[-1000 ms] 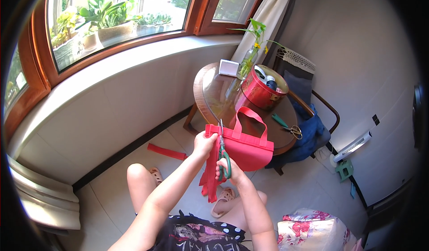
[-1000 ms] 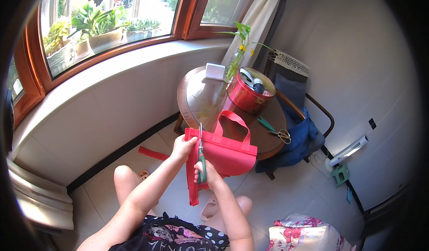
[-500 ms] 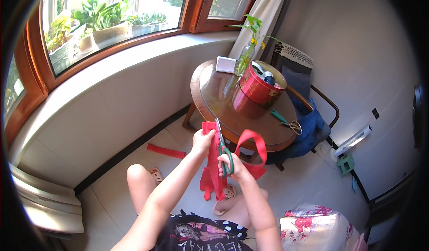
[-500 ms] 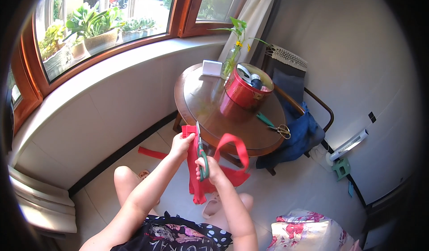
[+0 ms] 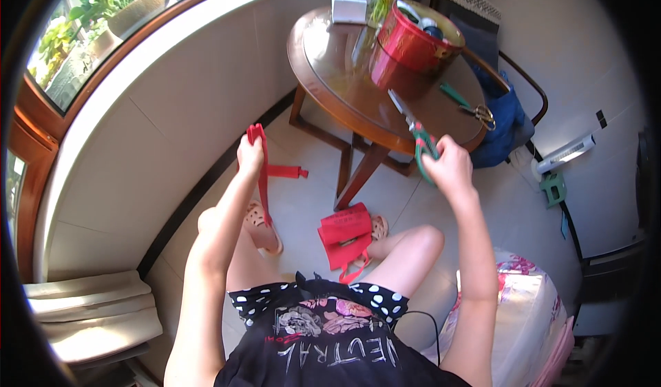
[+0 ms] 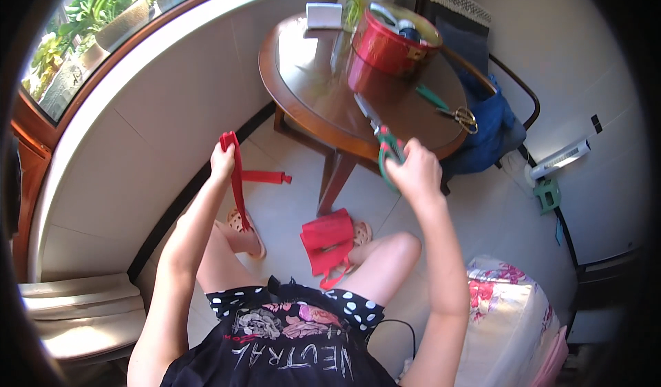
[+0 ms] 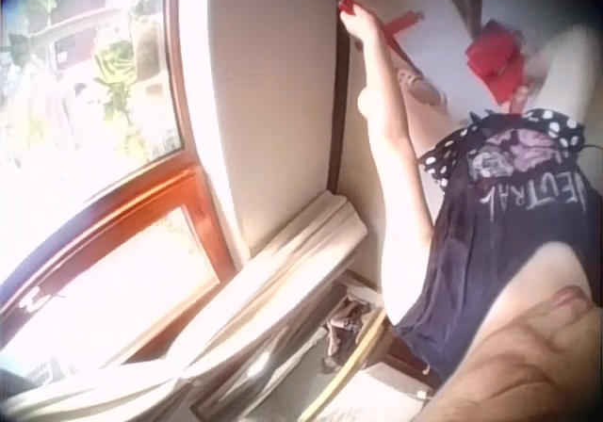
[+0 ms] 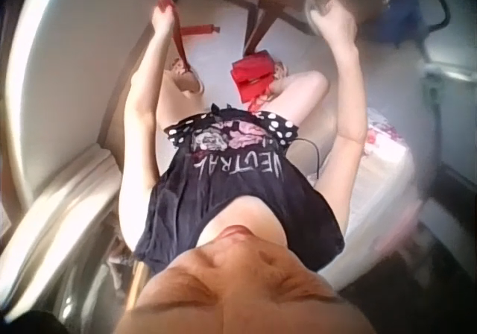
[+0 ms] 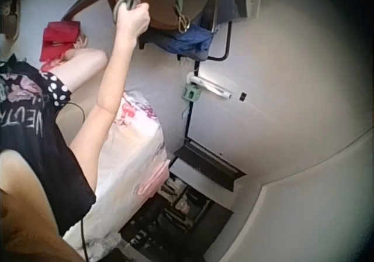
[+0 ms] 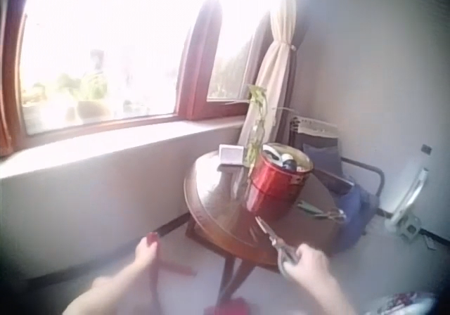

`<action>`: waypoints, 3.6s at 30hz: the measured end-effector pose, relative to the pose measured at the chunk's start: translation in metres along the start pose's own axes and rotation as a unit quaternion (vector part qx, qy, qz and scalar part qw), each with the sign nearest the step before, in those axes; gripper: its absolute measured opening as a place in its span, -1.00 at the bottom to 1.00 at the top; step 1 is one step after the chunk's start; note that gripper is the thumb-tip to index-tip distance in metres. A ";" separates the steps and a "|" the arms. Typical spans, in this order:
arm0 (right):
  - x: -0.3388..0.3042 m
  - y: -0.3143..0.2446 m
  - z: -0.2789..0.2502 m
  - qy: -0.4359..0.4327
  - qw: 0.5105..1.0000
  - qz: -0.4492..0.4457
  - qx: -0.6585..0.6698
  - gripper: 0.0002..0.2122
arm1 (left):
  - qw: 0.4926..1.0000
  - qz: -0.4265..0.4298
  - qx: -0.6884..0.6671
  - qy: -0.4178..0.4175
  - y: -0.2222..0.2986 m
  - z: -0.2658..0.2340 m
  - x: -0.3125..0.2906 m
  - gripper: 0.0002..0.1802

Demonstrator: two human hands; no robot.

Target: The person uses shears to cut a red fabric bag, then threads a needle with white thread and sews a small section of the bag by hand.

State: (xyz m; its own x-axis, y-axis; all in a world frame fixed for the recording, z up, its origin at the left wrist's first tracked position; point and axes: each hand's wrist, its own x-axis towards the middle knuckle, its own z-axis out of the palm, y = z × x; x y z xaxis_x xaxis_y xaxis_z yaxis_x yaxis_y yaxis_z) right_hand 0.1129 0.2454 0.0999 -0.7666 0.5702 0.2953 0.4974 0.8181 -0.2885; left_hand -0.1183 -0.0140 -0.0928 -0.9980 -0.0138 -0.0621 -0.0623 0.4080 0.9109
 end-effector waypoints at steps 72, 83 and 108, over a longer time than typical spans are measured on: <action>-0.168 -0.080 0.068 -0.043 0.936 -0.107 0.333 -0.44 | 0.879 -0.067 -0.377 -0.284 0.080 -0.048 -0.145 -0.76; -0.126 -0.063 0.075 0.082 0.946 -0.236 0.206 -0.92 | 0.969 0.229 0.045 -0.078 0.089 -0.078 -0.135 -0.69; -0.075 -0.055 0.109 -0.269 0.869 -0.112 0.400 -0.90 | 0.918 0.168 -0.096 -0.346 0.110 -0.119 -0.127 -0.90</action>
State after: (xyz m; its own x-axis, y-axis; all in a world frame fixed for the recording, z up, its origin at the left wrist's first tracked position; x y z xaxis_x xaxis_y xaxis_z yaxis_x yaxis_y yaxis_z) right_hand 0.0985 0.1500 -0.0058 -0.9937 0.1099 0.0195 0.0344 0.4676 -0.8833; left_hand -0.0003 -0.0763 0.0639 -0.7182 0.6939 0.0518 0.1797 0.1130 0.9772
